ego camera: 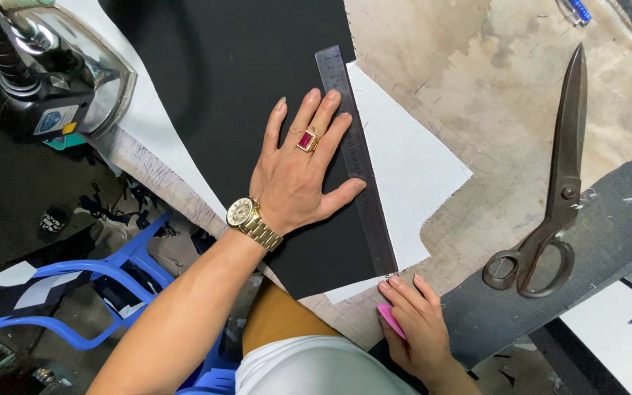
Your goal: The person irons a piece of dark fabric, marks it using a ruler and pink chalk, and then cuts the fabric along the marked lines with scissors.
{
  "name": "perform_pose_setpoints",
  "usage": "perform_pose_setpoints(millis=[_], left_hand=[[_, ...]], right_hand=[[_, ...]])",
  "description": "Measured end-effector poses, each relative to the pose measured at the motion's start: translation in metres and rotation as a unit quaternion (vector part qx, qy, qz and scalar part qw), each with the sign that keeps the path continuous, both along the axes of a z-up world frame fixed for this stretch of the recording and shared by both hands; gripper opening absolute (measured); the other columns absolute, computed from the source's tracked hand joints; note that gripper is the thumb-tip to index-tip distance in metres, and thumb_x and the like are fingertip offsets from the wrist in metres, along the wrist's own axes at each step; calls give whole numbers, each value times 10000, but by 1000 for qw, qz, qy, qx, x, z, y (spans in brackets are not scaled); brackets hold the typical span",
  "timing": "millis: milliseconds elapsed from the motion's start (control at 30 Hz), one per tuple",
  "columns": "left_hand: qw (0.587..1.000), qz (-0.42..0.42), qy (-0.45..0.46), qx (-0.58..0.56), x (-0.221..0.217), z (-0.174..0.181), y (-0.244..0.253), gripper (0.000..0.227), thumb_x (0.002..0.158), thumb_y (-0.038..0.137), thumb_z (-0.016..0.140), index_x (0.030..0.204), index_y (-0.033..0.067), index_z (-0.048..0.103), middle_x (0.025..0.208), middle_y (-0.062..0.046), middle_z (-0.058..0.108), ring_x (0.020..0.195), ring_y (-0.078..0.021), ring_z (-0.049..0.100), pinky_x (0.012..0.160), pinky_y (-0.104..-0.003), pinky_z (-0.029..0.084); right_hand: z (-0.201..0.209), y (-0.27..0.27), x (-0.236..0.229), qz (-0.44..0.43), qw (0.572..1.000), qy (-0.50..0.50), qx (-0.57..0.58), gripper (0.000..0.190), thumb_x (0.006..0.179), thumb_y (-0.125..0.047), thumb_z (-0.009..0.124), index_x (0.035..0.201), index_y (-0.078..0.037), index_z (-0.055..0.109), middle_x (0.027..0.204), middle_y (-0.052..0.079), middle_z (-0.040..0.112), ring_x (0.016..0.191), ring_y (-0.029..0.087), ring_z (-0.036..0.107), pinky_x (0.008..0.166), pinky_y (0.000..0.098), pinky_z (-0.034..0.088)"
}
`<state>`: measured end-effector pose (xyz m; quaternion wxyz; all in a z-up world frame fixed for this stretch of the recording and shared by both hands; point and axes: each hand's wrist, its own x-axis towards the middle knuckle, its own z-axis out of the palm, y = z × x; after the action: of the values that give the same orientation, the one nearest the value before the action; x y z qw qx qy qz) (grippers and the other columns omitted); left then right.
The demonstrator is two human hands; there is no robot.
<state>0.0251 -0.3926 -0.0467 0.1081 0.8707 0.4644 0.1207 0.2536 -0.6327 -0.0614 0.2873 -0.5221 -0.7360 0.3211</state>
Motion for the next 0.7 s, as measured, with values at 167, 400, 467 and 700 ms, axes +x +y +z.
perform_pose_setpoints(millis=[167, 400, 467, 700], left_hand=[[1000, 1, -4, 6, 0, 0, 0, 737, 978, 573, 720, 1456, 35, 565, 1583, -175, 427, 1491, -354, 398, 1223, -608, 285], [1000, 1, 3, 1, 0, -1, 0, 750, 970, 581, 722, 1461, 37, 564, 1590, -171, 420, 1497, -348, 389, 1225, -602, 271], [1000, 1, 1, 8, 0, -1, 0, 744, 979, 584, 719, 1457, 34, 570, 1585, -172, 424, 1493, -349, 395, 1223, -603, 283], [1000, -1, 1, 4, 0, 1, 0, 744, 971, 578, 721, 1454, 32, 570, 1583, -176, 428, 1489, -356, 406, 1219, -603, 280]], right_hand=[[2, 0, -1, -6, 1000, -9, -4, 153, 988, -87, 573, 1076, -6, 669, 1299, 81, 693, 1285, 275, 630, 1184, 540, 405], [-2, -3, 2, 12, 1000, -14, -8, 155, 980, -87, 553, 1068, -16, 659, 1322, 79, 680, 1303, 272, 609, 1192, 540, 385], [1, -1, 0, 0, 1000, -11, 6, 165, 992, -73, 549, 1096, -5, 658, 1314, 85, 685, 1288, 273, 627, 1184, 536, 406], [-7, -8, 4, 5, 1000, -2, -13, 149, 971, -79, 547, 1047, -12, 657, 1307, 95, 690, 1295, 285, 616, 1193, 556, 386]])
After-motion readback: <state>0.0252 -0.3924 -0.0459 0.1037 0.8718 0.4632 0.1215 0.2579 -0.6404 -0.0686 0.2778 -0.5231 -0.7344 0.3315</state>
